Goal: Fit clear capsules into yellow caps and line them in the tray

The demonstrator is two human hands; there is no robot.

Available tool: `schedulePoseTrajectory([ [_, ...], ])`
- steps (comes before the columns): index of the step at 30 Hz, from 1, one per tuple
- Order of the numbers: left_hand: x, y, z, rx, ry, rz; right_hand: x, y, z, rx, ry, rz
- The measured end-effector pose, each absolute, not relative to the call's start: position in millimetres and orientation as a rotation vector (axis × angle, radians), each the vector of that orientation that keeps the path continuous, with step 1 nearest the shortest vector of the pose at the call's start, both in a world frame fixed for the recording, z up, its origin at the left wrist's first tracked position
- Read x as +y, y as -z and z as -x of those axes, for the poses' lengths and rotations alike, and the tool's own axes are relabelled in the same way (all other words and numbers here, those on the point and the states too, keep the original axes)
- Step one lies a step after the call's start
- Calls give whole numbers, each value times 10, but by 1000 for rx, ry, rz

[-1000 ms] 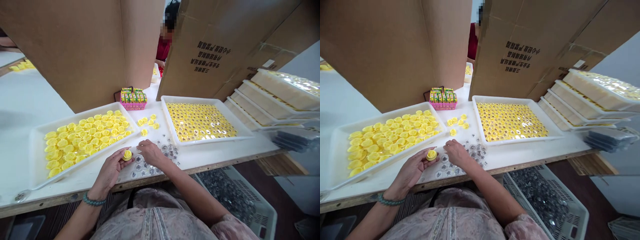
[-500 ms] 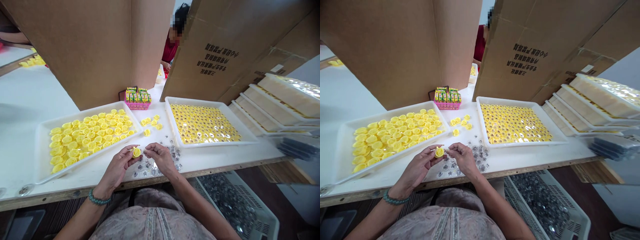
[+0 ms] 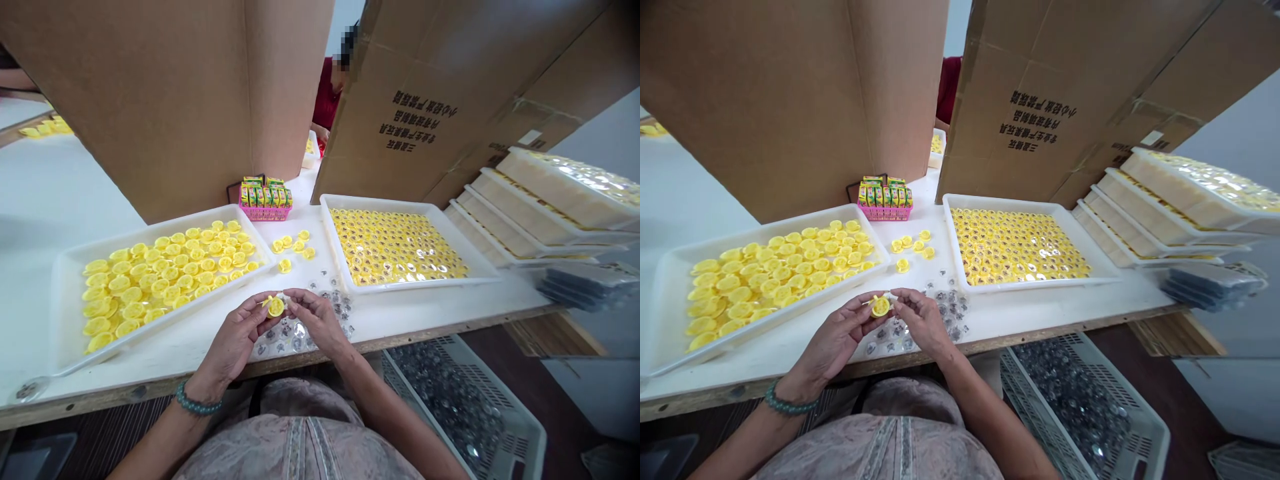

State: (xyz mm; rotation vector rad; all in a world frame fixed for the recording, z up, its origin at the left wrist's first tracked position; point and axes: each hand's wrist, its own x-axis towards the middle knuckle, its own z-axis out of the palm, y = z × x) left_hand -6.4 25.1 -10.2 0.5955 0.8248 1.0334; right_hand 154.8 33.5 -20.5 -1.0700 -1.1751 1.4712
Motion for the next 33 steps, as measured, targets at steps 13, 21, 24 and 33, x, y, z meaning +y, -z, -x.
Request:
schedulePoseTrajectory([
  [13, 246, 73, 141, 879, -1024, -527, 293, 228, -1591, -883, -1581, 938],
  [21, 225, 113, 130, 961, -997, -634, 270, 191, -1572, -907, -1517, 915],
  [24, 236, 129, 113, 987, -1017, -660, 286, 200, -1584, -969, -1443, 1033],
  [33, 250, 166, -6, 969, -1018, -759, 368, 116, -1550, -1197, -1338, 1183],
])
